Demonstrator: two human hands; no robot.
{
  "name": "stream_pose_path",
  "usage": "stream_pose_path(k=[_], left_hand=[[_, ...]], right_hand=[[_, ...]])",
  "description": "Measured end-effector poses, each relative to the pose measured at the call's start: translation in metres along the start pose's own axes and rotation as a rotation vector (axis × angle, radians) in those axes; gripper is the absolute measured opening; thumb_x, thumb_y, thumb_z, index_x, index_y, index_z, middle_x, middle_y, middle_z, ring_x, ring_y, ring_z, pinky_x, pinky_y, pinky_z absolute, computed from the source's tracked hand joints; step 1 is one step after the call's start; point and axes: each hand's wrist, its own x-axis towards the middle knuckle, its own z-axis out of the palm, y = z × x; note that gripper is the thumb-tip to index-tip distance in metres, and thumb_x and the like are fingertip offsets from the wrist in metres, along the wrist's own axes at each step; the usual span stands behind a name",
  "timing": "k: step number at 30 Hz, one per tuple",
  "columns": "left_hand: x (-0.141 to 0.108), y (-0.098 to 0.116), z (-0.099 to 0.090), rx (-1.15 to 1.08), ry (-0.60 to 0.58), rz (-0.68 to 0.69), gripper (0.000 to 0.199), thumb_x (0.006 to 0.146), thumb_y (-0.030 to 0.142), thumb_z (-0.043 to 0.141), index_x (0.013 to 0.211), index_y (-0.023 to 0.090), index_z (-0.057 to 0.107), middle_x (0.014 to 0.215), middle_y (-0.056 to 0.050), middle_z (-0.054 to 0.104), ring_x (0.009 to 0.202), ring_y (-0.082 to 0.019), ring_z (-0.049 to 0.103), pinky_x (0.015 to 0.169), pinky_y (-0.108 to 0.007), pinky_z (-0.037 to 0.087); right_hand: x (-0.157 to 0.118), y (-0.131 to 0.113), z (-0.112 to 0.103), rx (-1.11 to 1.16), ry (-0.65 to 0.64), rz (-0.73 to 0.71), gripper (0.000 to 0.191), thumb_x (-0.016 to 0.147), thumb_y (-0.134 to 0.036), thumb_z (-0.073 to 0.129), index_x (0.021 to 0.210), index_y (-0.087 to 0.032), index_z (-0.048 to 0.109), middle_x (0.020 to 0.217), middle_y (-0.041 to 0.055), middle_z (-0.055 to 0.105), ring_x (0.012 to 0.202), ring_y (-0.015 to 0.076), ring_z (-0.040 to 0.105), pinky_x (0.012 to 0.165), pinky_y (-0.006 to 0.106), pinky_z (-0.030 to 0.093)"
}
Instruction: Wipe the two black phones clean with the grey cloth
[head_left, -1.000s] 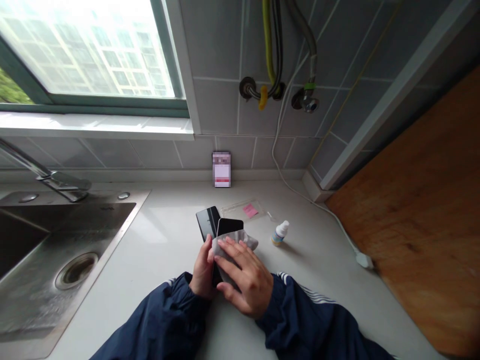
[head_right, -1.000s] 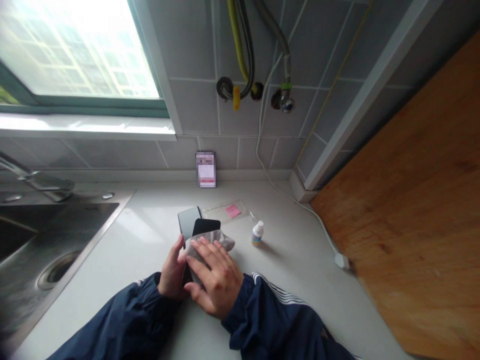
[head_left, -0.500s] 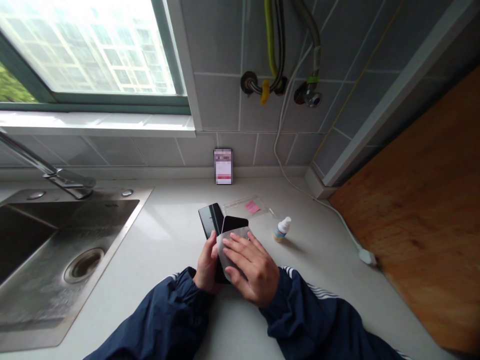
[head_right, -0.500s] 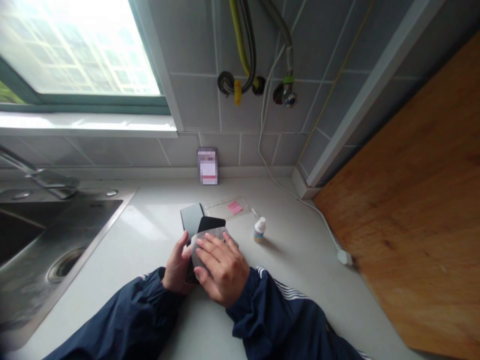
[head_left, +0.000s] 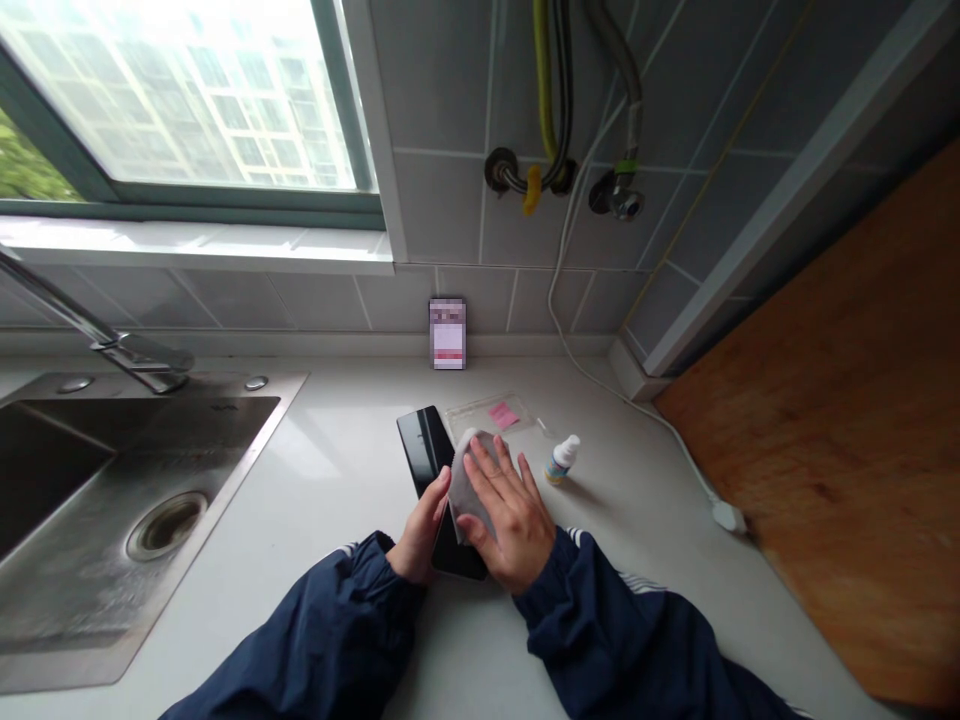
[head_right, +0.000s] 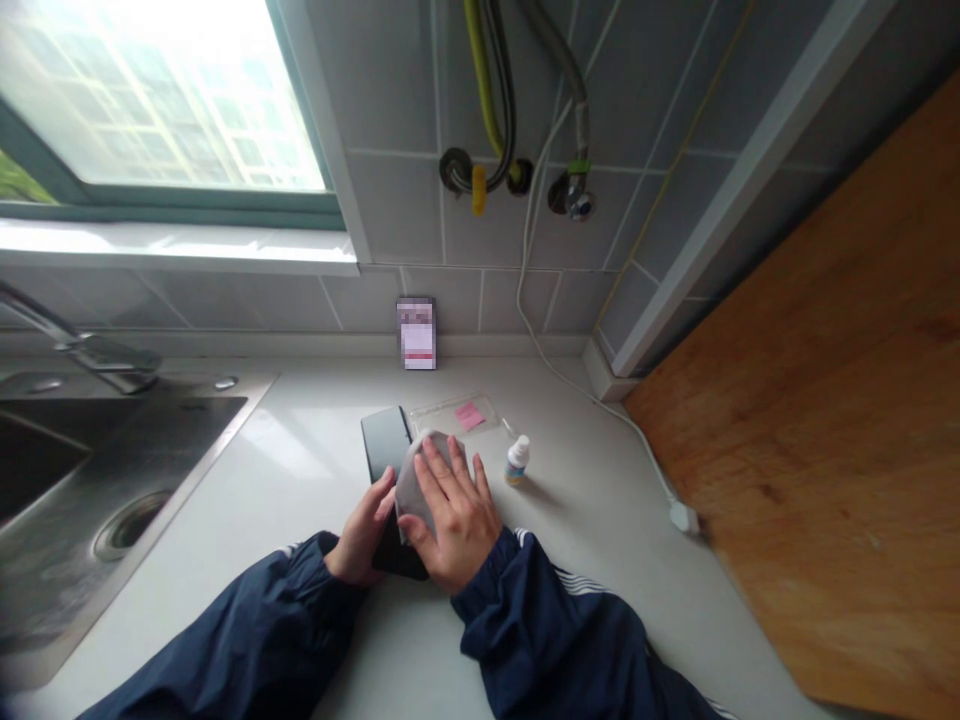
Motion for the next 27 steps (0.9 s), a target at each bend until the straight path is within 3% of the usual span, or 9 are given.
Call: stream_pose_path(k=[6,9,12,21,27], left_hand=[[0.001,-0.005,-0.008,0.084,0.053,0.097,0.047,0.089,0.026,0.064,0.135,0.013,0.062,0.119,-0.010,0.075,0.130,-0.031,0.056,0.118,-0.038,0.029],[0.001,-0.003,-0.008,0.016,0.003,0.048,0.053,0.092,0.036,0.060,0.140,0.012,0.057,0.120,-0.013,0.073,0.128,-0.033,0.058,0.118,-0.042,0.031],[0.001,-0.001,-0.007,-0.048,-0.040,-0.009,0.065,0.094,0.052,0.052,0.144,0.010,0.052,0.123,-0.017,0.071,0.125,-0.037,0.060,0.115,-0.048,0.034],[0.001,0.001,-0.003,-0.076,-0.056,-0.014,0.068,0.092,0.057,0.050,0.147,0.015,0.048,0.128,-0.016,0.068,0.124,-0.037,0.060,0.114,-0.048,0.034],[0.000,0.003,0.002,-0.074,0.027,-0.034,0.067,0.096,0.054,0.044,0.146,0.010,0.048,0.125,-0.017,0.070,0.125,-0.036,0.059,0.114,-0.046,0.036]], right_hand=[[0.000,-0.005,-0.001,0.106,0.150,-0.086,0.047,0.101,-0.033,0.040,0.142,-0.012,0.052,0.155,0.0117,0.044,0.151,0.0313,0.026,0.121,0.058,0.025],[0.001,-0.009,-0.006,0.192,0.180,-0.141,0.038,0.096,-0.021,0.046,0.129,-0.014,0.062,0.142,0.0102,0.059,0.144,0.0265,0.041,0.119,0.051,0.034],[0.002,-0.011,-0.010,0.231,0.155,-0.143,0.037,0.094,-0.019,0.050,0.127,-0.014,0.064,0.136,0.0092,0.064,0.137,0.0238,0.050,0.116,0.045,0.041],[0.000,-0.008,-0.005,0.176,0.010,-0.162,0.046,0.094,-0.021,0.049,0.139,-0.014,0.056,0.151,0.0098,0.049,0.147,0.0263,0.036,0.118,0.050,0.037],[-0.002,-0.007,-0.003,0.140,-0.059,-0.157,0.052,0.093,-0.023,0.050,0.144,-0.011,0.050,0.157,0.0112,0.040,0.150,0.0276,0.028,0.119,0.052,0.034]])
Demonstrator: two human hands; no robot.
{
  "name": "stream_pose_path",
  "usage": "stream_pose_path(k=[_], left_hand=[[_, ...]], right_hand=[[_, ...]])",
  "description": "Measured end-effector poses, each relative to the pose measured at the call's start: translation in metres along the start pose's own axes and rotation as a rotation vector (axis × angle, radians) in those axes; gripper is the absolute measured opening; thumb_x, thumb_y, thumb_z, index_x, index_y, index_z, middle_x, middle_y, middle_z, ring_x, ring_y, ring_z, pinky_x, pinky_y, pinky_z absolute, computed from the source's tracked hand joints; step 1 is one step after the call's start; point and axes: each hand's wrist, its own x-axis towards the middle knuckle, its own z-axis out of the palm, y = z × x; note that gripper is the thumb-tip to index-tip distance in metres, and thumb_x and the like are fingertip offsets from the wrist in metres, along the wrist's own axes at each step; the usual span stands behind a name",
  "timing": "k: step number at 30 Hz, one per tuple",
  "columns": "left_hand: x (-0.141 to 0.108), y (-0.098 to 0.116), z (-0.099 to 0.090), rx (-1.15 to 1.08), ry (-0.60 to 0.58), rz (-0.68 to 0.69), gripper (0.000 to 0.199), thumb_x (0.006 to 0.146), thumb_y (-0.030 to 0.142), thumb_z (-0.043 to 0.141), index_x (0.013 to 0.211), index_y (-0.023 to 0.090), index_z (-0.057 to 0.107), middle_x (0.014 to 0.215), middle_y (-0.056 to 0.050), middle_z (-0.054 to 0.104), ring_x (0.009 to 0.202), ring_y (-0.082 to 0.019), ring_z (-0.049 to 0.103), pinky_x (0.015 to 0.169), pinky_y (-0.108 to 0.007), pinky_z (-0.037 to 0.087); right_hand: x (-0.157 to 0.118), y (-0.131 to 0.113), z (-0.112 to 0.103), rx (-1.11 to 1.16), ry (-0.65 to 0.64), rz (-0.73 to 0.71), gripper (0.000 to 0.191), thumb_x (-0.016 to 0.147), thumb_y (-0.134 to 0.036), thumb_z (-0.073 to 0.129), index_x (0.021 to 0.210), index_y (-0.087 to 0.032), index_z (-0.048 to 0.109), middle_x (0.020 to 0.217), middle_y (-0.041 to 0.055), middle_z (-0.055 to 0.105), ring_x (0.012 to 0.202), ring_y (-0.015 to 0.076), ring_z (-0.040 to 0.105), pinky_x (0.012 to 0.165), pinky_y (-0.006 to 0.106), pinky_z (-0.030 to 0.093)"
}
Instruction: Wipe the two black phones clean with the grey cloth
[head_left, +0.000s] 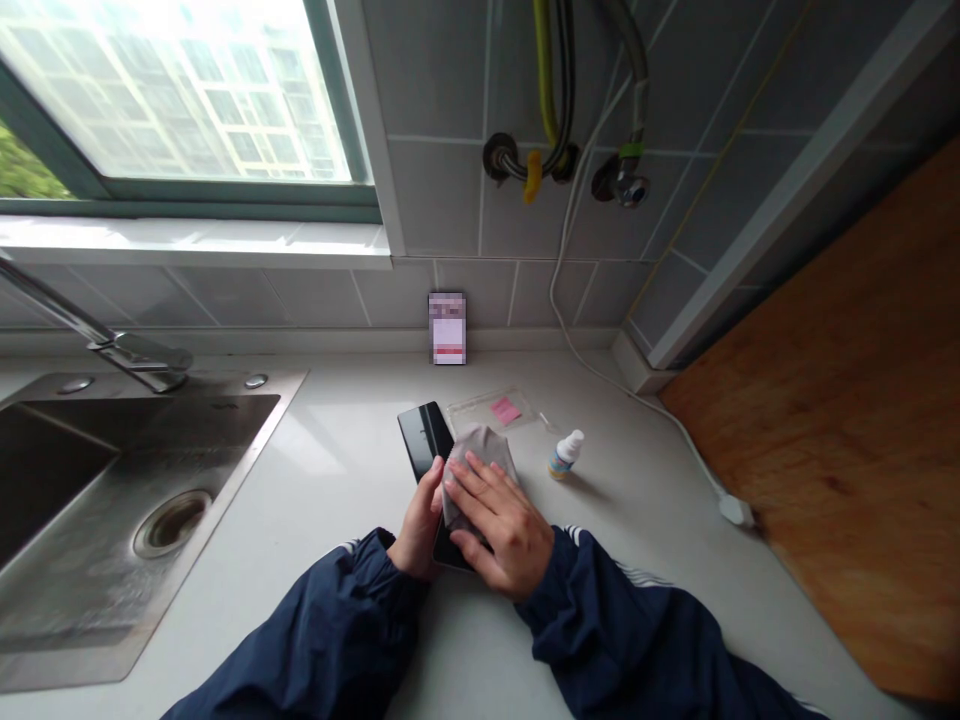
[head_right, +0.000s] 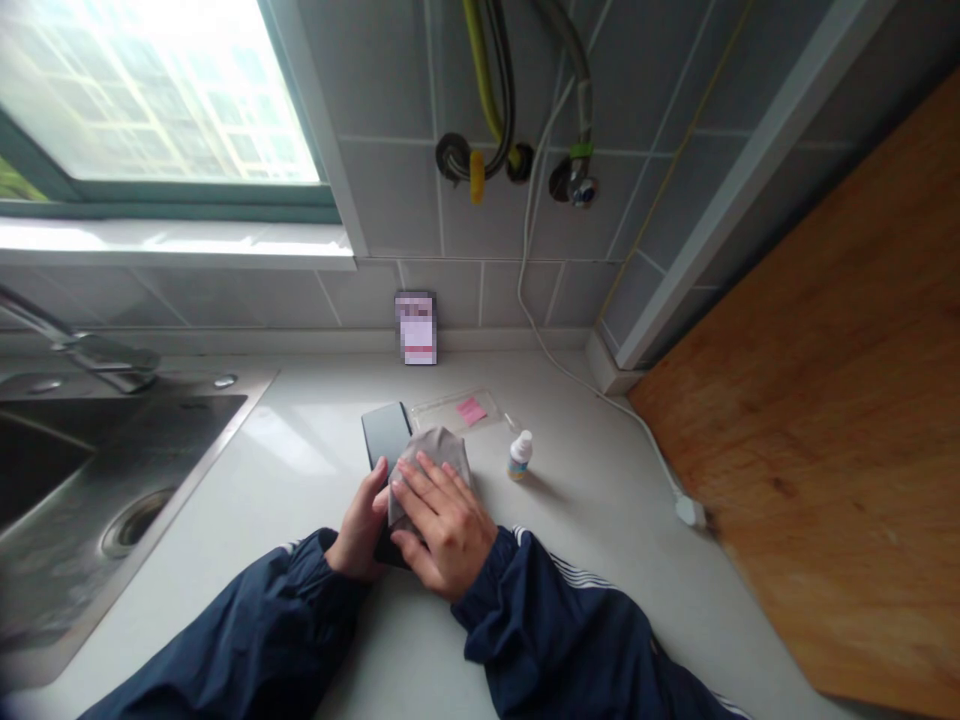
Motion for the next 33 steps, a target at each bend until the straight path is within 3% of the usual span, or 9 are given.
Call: stream_pose_path(k=[10,17,26,33], left_hand=[[0.002,-0.002,-0.006,0.010,0.011,-0.007,0.073,0.095,0.061,0.043,0.149,0.012,0.045,0.132,-0.014,0.067,0.135,-0.032,0.052,0.121,-0.044,0.025],[0.001,0.000,0.001,0.006,0.039,-0.004,0.072,0.097,0.059,0.037,0.147,0.008,0.048,0.129,-0.016,0.068,0.135,-0.032,0.052,0.120,-0.043,0.025],[-0.002,0.001,0.009,0.005,0.068,0.030,0.069,0.100,0.054,0.034,0.148,0.006,0.045,0.128,-0.017,0.069,0.133,-0.032,0.054,0.119,-0.042,0.027],[0.002,-0.002,-0.002,0.006,0.002,0.020,0.075,0.097,0.061,0.036,0.149,0.008,0.044,0.133,-0.017,0.066,0.137,-0.033,0.049,0.122,-0.044,0.022]], right_hand=[[-0.001,0.000,0.002,-0.014,-0.035,0.040,0.060,0.095,-0.028,0.050,0.152,-0.013,0.037,0.163,0.0112,0.026,0.153,0.0288,0.017,0.120,0.053,0.030],[-0.002,-0.001,0.003,-0.004,-0.049,0.053,0.060,0.097,-0.031,0.050,0.153,-0.013,0.037,0.163,0.0116,0.025,0.154,0.0290,0.016,0.121,0.053,0.029],[-0.003,-0.001,0.002,0.019,-0.062,0.054,0.055,0.095,-0.030,0.057,0.149,-0.026,0.045,0.166,0.0088,0.017,0.154,0.0311,0.014,0.120,0.056,0.026],[-0.003,-0.001,0.003,0.021,-0.062,0.066,0.059,0.097,-0.036,0.054,0.152,-0.021,0.038,0.165,0.0093,0.020,0.154,0.0297,0.014,0.121,0.053,0.026]])
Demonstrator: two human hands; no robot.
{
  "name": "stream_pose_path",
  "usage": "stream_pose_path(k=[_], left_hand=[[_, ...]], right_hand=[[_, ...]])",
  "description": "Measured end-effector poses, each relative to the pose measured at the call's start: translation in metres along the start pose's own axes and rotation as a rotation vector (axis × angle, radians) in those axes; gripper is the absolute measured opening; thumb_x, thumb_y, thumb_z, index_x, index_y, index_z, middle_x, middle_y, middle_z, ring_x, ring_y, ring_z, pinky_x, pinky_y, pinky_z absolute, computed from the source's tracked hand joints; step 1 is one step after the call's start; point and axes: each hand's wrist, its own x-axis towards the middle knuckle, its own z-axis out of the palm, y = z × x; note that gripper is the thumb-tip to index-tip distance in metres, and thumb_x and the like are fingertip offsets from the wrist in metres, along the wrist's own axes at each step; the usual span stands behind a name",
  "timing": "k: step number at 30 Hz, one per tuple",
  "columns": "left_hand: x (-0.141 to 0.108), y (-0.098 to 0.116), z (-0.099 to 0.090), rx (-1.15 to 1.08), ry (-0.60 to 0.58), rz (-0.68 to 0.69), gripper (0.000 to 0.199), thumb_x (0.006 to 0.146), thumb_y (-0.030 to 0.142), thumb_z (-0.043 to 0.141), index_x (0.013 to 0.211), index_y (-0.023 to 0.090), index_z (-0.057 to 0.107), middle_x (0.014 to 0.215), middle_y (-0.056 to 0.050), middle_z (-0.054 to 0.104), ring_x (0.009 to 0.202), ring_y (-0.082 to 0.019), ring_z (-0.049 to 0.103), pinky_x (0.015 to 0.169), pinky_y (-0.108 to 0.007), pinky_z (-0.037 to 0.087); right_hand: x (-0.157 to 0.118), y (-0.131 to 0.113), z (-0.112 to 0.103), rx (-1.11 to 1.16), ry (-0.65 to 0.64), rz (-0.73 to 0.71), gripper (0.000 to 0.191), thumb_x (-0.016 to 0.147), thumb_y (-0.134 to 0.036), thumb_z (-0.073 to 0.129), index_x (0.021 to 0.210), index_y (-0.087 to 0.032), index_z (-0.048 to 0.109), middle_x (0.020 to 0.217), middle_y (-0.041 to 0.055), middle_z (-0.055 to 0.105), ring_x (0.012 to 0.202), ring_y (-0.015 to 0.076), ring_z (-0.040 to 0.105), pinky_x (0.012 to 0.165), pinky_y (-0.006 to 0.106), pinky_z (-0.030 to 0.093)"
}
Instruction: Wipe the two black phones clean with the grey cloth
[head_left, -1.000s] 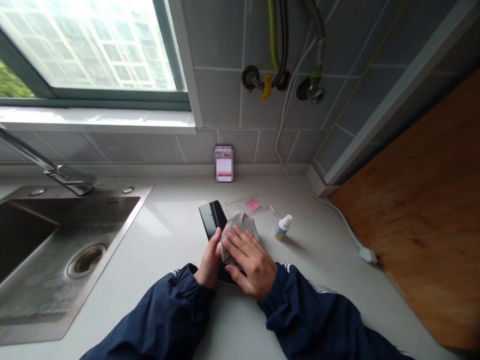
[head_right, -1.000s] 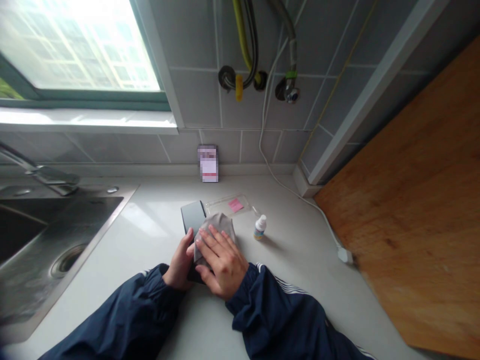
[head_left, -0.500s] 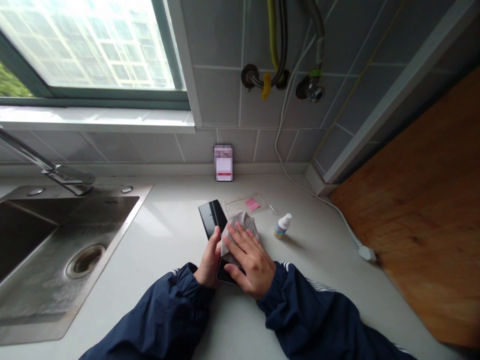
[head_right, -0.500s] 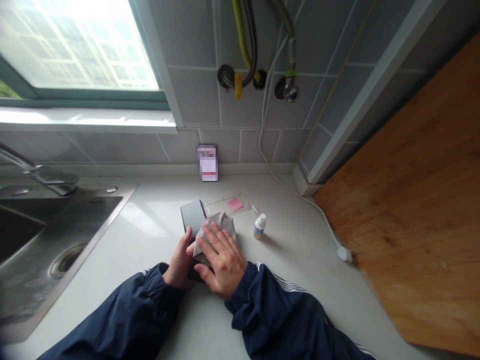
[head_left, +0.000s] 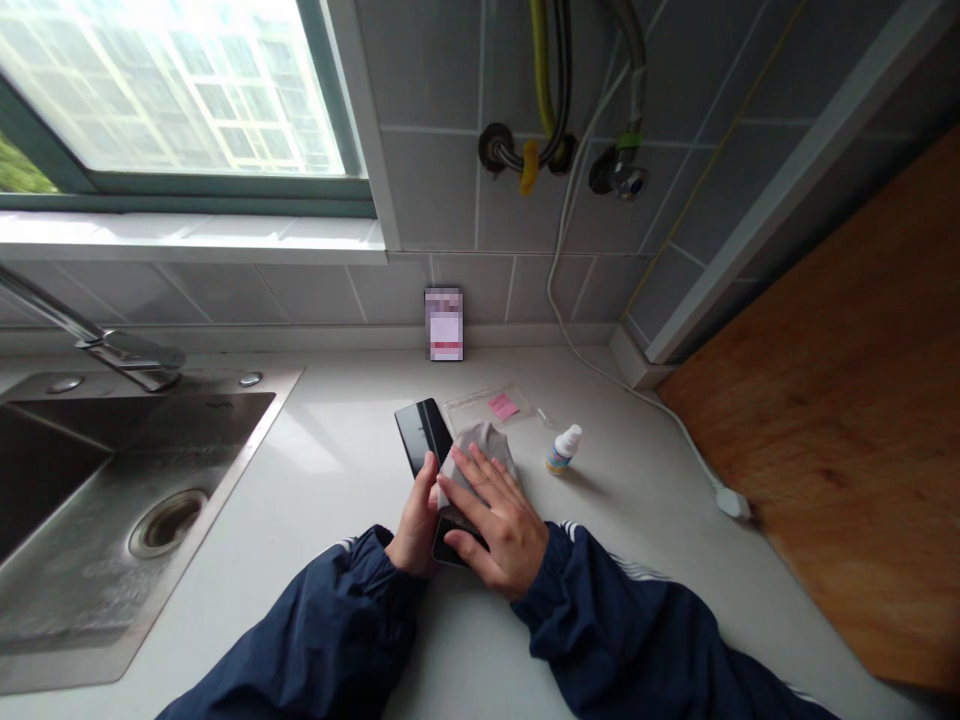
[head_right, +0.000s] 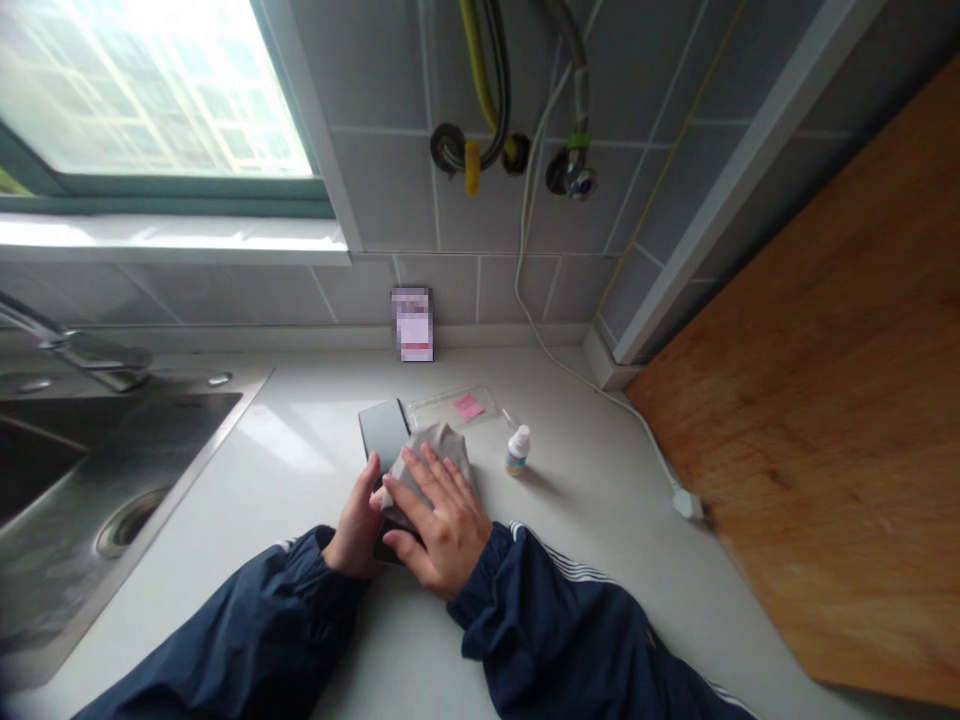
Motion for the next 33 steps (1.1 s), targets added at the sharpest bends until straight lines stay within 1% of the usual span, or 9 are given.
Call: stream_pose_path(k=[3,7,11,15,19,23,27,31,33], left_hand=[[0.0015,-0.0006,-0.0030,0.009,0.006,0.002,0.075,0.096,0.063,0.036,0.145,0.009,0.049,0.131,-0.016,0.067,0.139,-0.032,0.047,0.123,-0.043,0.018],[0.0008,-0.0002,-0.0005,0.019,0.020,0.015,0.074,0.097,0.062,0.033,0.141,0.006,0.054,0.129,-0.016,0.069,0.141,-0.030,0.045,0.123,-0.040,0.017],[-0.0003,-0.0002,0.0015,0.025,0.021,0.048,0.070,0.098,0.060,0.033,0.139,0.008,0.056,0.130,-0.014,0.069,0.141,-0.029,0.045,0.123,-0.040,0.018],[0.0001,-0.0011,-0.0002,0.030,0.011,0.051,0.070,0.097,0.061,0.036,0.139,0.009,0.056,0.131,-0.015,0.068,0.139,-0.030,0.047,0.123,-0.040,0.019],[0.0021,-0.0025,-0.0013,0.051,-0.015,0.066,0.070,0.096,0.062,0.038,0.142,0.013,0.054,0.132,-0.014,0.068,0.137,-0.032,0.049,0.122,-0.043,0.021],[0.0052,-0.0036,-0.0018,0.052,-0.052,0.122,0.067,0.098,0.058,0.036,0.141,0.010,0.055,0.133,-0.014,0.067,0.138,-0.032,0.048,0.122,-0.043,0.023],[0.0050,-0.0032,-0.0012,0.064,-0.001,0.138,0.066,0.098,0.056,0.039,0.141,0.009,0.055,0.132,-0.014,0.067,0.138,-0.031,0.048,0.121,-0.041,0.025],[0.0008,-0.0027,0.0037,0.092,0.010,0.113,0.068,0.096,0.059,0.041,0.142,0.010,0.055,0.132,-0.014,0.067,0.137,-0.033,0.048,0.120,-0.042,0.027],[-0.0010,-0.0034,0.0063,0.096,0.021,0.113,0.066,0.098,0.056,0.040,0.143,0.010,0.053,0.132,-0.013,0.067,0.138,-0.032,0.048,0.121,-0.041,0.027]], right_hand=[[-0.0003,-0.0008,-0.0001,0.026,0.029,0.013,0.059,0.099,-0.039,0.048,0.152,-0.016,0.036,0.163,0.0099,0.026,0.154,0.0275,0.016,0.123,0.051,0.024],[-0.0007,-0.0017,0.0000,0.039,0.049,0.017,0.052,0.100,-0.041,0.045,0.146,-0.016,0.044,0.163,0.0089,0.028,0.153,0.0269,0.018,0.123,0.050,0.024],[-0.0011,-0.0017,0.0001,0.029,0.049,0.014,0.051,0.100,-0.041,0.045,0.145,-0.017,0.046,0.163,0.0088,0.028,0.153,0.0272,0.018,0.123,0.051,0.025],[-0.0012,-0.0018,0.0009,0.000,0.056,0.008,0.056,0.101,-0.041,0.043,0.150,-0.015,0.040,0.163,0.0099,0.027,0.153,0.0273,0.018,0.122,0.051,0.026],[-0.0009,-0.0019,0.0037,-0.036,0.090,0.012,0.062,0.102,-0.043,0.038,0.155,-0.011,0.032,0.164,0.0124,0.023,0.154,0.0278,0.017,0.123,0.050,0.026],[-0.0010,-0.0010,0.0063,-0.058,0.120,0.022,0.063,0.103,-0.045,0.036,0.155,-0.010,0.030,0.164,0.0123,0.023,0.154,0.0281,0.016,0.123,0.050,0.026],[-0.0011,-0.0010,0.0068,-0.052,0.133,0.026,0.063,0.103,-0.046,0.035,0.156,-0.011,0.029,0.164,0.0120,0.024,0.153,0.0287,0.017,0.122,0.051,0.027],[-0.0004,-0.0029,0.0055,-0.008,0.211,0.032,0.059,0.104,-0.044,0.033,0.155,-0.013,0.033,0.163,0.0107,0.028,0.153,0.0289,0.020,0.122,0.051,0.029],[0.0001,-0.0041,0.0049,0.002,0.256,0.047,0.057,0.104,-0.042,0.033,0.154,-0.014,0.034,0.162,0.0098,0.029,0.153,0.0290,0.021,0.122,0.051,0.029]])
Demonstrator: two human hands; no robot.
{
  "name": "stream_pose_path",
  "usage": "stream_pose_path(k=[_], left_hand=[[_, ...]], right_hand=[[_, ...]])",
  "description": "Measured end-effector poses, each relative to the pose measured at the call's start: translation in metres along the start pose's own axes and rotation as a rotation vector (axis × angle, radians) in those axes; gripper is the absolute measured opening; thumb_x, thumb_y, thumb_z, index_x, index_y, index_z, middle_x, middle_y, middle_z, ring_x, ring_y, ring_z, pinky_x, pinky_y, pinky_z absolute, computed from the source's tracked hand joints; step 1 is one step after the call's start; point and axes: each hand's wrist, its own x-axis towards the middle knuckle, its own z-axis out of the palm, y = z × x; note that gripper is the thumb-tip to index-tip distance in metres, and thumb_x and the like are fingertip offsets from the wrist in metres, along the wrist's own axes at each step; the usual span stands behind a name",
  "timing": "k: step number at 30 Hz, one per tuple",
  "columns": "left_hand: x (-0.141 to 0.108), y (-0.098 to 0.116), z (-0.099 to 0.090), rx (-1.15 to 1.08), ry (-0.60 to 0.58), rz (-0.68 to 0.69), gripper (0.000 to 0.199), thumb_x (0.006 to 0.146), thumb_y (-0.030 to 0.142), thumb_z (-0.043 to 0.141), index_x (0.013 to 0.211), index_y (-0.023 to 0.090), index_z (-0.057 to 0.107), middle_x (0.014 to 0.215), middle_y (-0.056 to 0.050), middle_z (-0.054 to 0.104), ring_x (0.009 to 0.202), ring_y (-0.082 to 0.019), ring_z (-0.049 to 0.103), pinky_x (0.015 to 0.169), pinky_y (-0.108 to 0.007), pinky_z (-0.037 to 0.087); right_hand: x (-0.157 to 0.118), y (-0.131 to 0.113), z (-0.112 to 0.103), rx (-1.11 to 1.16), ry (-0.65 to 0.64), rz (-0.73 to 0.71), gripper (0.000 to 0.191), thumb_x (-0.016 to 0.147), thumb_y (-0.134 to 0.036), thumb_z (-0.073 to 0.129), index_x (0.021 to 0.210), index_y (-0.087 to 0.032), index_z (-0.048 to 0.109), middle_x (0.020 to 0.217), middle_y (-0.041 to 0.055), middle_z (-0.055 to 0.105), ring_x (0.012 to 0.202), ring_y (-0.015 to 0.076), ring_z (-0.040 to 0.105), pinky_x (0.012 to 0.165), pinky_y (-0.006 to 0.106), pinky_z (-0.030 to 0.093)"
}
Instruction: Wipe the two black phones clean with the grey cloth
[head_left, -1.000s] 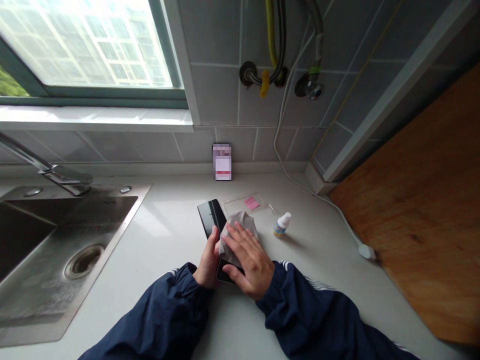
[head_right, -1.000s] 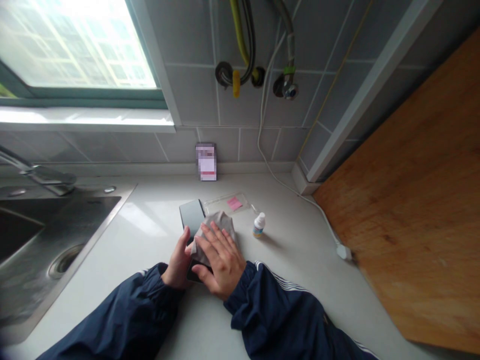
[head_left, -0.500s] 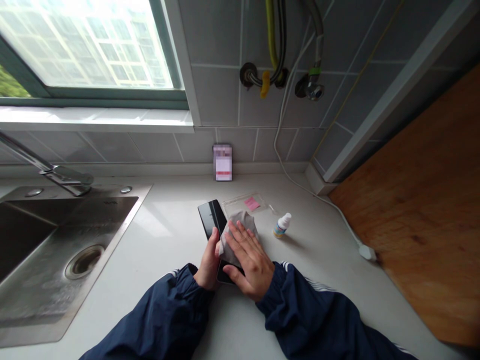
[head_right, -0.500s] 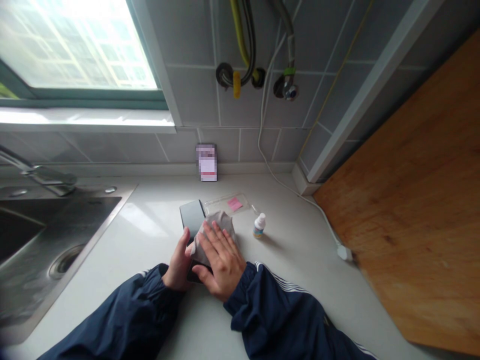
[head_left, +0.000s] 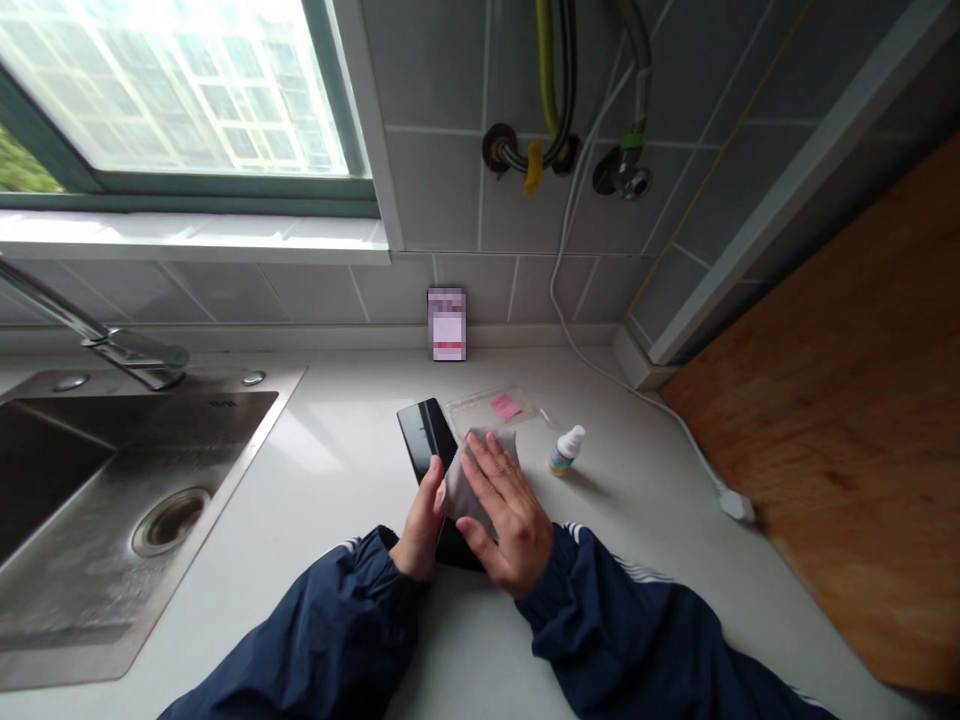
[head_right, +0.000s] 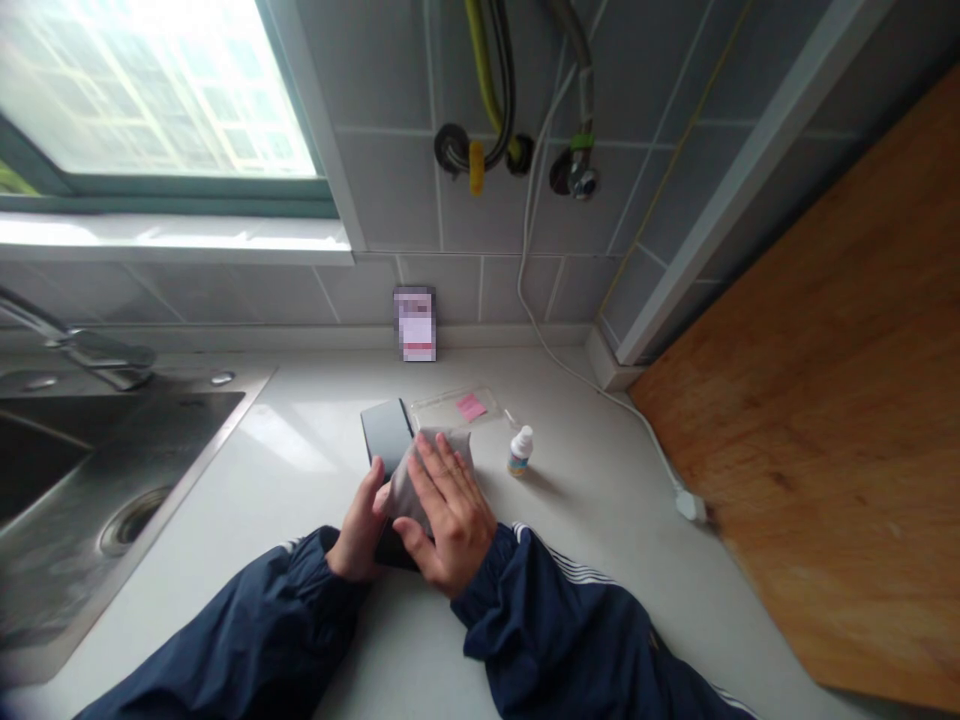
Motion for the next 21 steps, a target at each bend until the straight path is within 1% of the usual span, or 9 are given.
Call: stream_pose_path(k=[3,5,7,9,12,16,20,21], left_hand=[[-0.001,-0.002,0.000,0.000,0.029,-0.009,0.063,0.100,0.050,0.037,0.146,0.009,0.049,0.135,-0.013,0.066,0.140,-0.029,0.046,0.121,-0.038,0.026],[0.000,-0.003,-0.004,0.008,0.060,-0.022,0.063,0.100,0.049,0.038,0.149,0.011,0.046,0.138,-0.012,0.064,0.141,-0.028,0.044,0.122,-0.037,0.024],[0.001,-0.005,-0.010,0.029,0.082,-0.043,0.065,0.098,0.051,0.043,0.151,0.014,0.043,0.139,-0.010,0.063,0.142,-0.027,0.043,0.123,-0.037,0.021],[0.002,-0.007,-0.014,0.039,0.044,-0.056,0.068,0.095,0.053,0.049,0.150,0.015,0.044,0.141,-0.010,0.061,0.143,-0.028,0.041,0.124,-0.039,0.019],[0.000,-0.008,-0.014,0.042,-0.027,-0.029,0.066,0.094,0.052,0.053,0.149,0.015,0.047,0.144,-0.011,0.058,0.145,-0.029,0.037,0.125,-0.040,0.016],[-0.001,-0.009,-0.014,0.035,0.010,0.007,0.062,0.095,0.048,0.053,0.150,0.018,0.046,0.147,-0.009,0.055,0.147,-0.026,0.033,0.125,-0.039,0.016],[0.002,-0.009,-0.019,-0.010,-0.022,-0.017,0.066,0.094,0.054,0.053,0.151,0.021,0.044,0.147,-0.008,0.054,0.146,-0.028,0.033,0.124,-0.042,0.020],[0.002,-0.009,-0.020,-0.016,-0.014,-0.016,0.066,0.094,0.054,0.053,0.151,0.021,0.045,0.147,-0.008,0.055,0.146,-0.029,0.034,0.124,-0.043,0.021]], right_hand=[[0.000,-0.002,0.000,-0.028,0.006,0.017,0.058,0.104,-0.041,0.035,0.155,-0.014,0.032,0.163,0.0094,0.028,0.153,0.0294,0.020,0.122,0.051,0.029],[0.000,-0.002,0.000,-0.056,-0.013,0.023,0.061,0.103,-0.042,0.036,0.157,-0.014,0.029,0.163,0.0096,0.027,0.153,0.0297,0.020,0.122,0.051,0.029],[0.001,-0.001,0.000,-0.075,-0.018,0.035,0.063,0.103,-0.043,0.036,0.157,-0.013,0.026,0.164,0.0102,0.025,0.153,0.0300,0.019,0.122,0.051,0.028],[0.001,0.000,-0.001,-0.082,-0.005,0.049,0.064,0.104,-0.044,0.035,0.158,-0.013,0.024,0.164,0.0108,0.025,0.153,0.0301,0.019,0.122,0.052,0.028],[0.004,0.004,-0.002,-0.084,0.016,0.062,0.064,0.104,-0.046,0.034,0.158,-0.013,0.022,0.164,0.0117,0.024,0.153,0.0304,0.019,0.122,0.053,0.028],[0.005,0.007,-0.003,-0.085,-0.007,0.063,0.066,0.104,-0.047,0.034,0.159,-0.013,0.019,0.165,0.0121,0.021,0.153,0.0314,0.016,0.122,0.055,0.027],[0.004,0.006,-0.003,-0.090,-0.053,0.034,0.066,0.104,-0.046,0.034,0.159,-0.013,0.018,0.164,0.0122,0.022,0.154,0.0316,0.015,0.121,0.056,0.027],[0.004,0.006,-0.002,-0.093,-0.070,0.027,0.066,0.104,-0.045,0.035,0.159,-0.013,0.018,0.164,0.0120,0.022,0.154,0.0314,0.015,0.122,0.056,0.027]])
